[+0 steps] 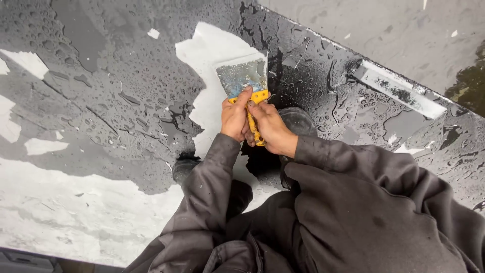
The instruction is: Scraping off a grey coating from a flat surface using a putty knife.
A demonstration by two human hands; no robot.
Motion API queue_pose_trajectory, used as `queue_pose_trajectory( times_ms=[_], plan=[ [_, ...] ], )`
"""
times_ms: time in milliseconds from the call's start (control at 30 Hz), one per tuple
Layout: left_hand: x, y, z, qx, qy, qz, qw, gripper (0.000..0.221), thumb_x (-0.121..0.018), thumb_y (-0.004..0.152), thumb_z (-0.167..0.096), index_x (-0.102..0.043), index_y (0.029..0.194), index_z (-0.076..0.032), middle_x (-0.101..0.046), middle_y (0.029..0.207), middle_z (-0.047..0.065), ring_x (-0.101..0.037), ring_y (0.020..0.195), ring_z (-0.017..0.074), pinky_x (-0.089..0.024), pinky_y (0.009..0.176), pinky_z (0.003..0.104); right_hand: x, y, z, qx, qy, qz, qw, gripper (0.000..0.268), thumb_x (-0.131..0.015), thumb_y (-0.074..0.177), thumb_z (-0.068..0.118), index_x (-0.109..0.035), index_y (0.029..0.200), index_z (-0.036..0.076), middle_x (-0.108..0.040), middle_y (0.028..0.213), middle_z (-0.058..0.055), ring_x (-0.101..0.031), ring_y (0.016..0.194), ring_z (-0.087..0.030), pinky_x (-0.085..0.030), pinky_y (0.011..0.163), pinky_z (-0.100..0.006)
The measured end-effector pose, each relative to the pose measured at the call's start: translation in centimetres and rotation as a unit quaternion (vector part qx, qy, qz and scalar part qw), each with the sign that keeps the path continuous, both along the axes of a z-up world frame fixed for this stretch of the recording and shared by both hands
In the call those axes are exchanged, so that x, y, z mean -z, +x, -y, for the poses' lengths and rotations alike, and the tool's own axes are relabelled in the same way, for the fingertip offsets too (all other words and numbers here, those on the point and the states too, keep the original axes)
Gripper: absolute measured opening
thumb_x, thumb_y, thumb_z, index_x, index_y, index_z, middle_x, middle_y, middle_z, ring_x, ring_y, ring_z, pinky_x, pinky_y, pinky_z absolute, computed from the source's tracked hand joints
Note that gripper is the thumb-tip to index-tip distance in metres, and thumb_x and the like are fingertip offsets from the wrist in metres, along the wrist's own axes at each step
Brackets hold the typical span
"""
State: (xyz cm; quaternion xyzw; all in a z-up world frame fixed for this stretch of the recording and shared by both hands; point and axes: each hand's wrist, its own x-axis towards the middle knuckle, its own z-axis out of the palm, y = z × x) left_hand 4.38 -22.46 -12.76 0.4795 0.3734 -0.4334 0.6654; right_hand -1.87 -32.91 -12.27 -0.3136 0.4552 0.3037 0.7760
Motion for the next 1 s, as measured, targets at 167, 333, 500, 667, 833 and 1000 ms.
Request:
queue_pose_trajectory(
  times_ms=[167, 333, 500, 667, 833, 1000],
  plan=[
    [3.9, 2.5, 2.8, -0.029, -0.007, 0.039, 0.999, 0.039, -0.067, 0.095, -0.037, -0.07, 0.085, 0.001, -0.06, 0.057, 0.006, -0.044, 0.032, 0.0127, -0.032, 0.028, 0.032, 0.8, 4.5, 3.0, -0.007, -0.053, 0.039, 0.998, 0.025, -0.051, 0.106, 0.031, -0.055, 0.106, 0.007, -0.056, 0.063, -0.007, -0.052, 0.04, -0.018, -0.041, 0.034, -0.033],
    [5.7, 9.4, 7.8, -0.083, -0.017, 0.112, 0.99, 0.038, -0.07, 0.094, -0.036, -0.065, 0.076, -0.003, -0.057, 0.055, 0.0, -0.042, 0.033, 0.01, -0.026, 0.028, 0.03, 2.7, 11.5, 8.3, -0.007, -0.055, 0.11, 0.992, 0.028, -0.05, 0.11, 0.032, -0.057, 0.102, 0.006, -0.059, 0.065, -0.006, -0.055, 0.044, -0.018, -0.043, 0.037, -0.033],
    [3.9, 5.1, 5.5, -0.023, -0.019, 0.151, 0.988, 0.032, -0.07, 0.1, -0.029, -0.07, 0.096, 0.002, -0.066, 0.07, 0.004, -0.057, 0.051, 0.0124, -0.043, 0.043, 0.032, -0.9, 6.6, 6.2, -0.012, -0.045, 0.086, 0.995, 0.026, -0.05, 0.108, 0.032, -0.058, 0.105, 0.007, -0.062, 0.067, -0.007, -0.058, 0.047, -0.018, -0.045, 0.039, -0.033],
    [-0.7, 0.0, 1.9, 0.021, 0.051, 0.016, 0.998, 0.033, -0.066, 0.092, -0.032, -0.07, 0.099, 0.0, -0.065, 0.066, 0.007, -0.044, 0.034, 0.0148, -0.033, 0.03, 0.032, -0.6, 0.0, 3.1, -0.051, 0.016, 0.041, 0.998, 0.028, -0.048, 0.106, 0.032, -0.056, 0.108, 0.005, -0.063, 0.066, -0.009, -0.06, 0.047, -0.02, -0.047, 0.039, -0.033],
    [-1.1, -1.0, 3.2, -0.159, 0.037, -0.054, 0.985, 0.039, -0.066, 0.091, -0.027, -0.045, 0.102, 0.004, -0.073, 0.081, 0.025, -0.073, 0.056, 0.0263, -0.059, 0.051, 0.043, -1.6, -0.2, 3.1, -0.057, 0.022, 0.025, 0.998, 0.029, -0.049, 0.106, 0.034, -0.054, 0.106, 0.005, -0.058, 0.062, -0.008, -0.054, 0.04, -0.019, -0.043, 0.034, -0.034],
    [1.1, -2.0, 2.3, -0.028, 0.124, 0.019, 0.992, 0.045, -0.071, 0.093, -0.035, -0.048, 0.102, 0.003, -0.058, 0.061, 0.016, -0.042, 0.029, 0.0162, -0.031, 0.025, 0.036, -1.1, 0.2, 3.2, -0.029, 0.031, -0.001, 0.999, 0.025, -0.05, 0.105, 0.033, -0.052, 0.105, 0.007, -0.057, 0.062, -0.007, -0.052, 0.039, -0.018, -0.04, 0.033, -0.033]
  ],
)
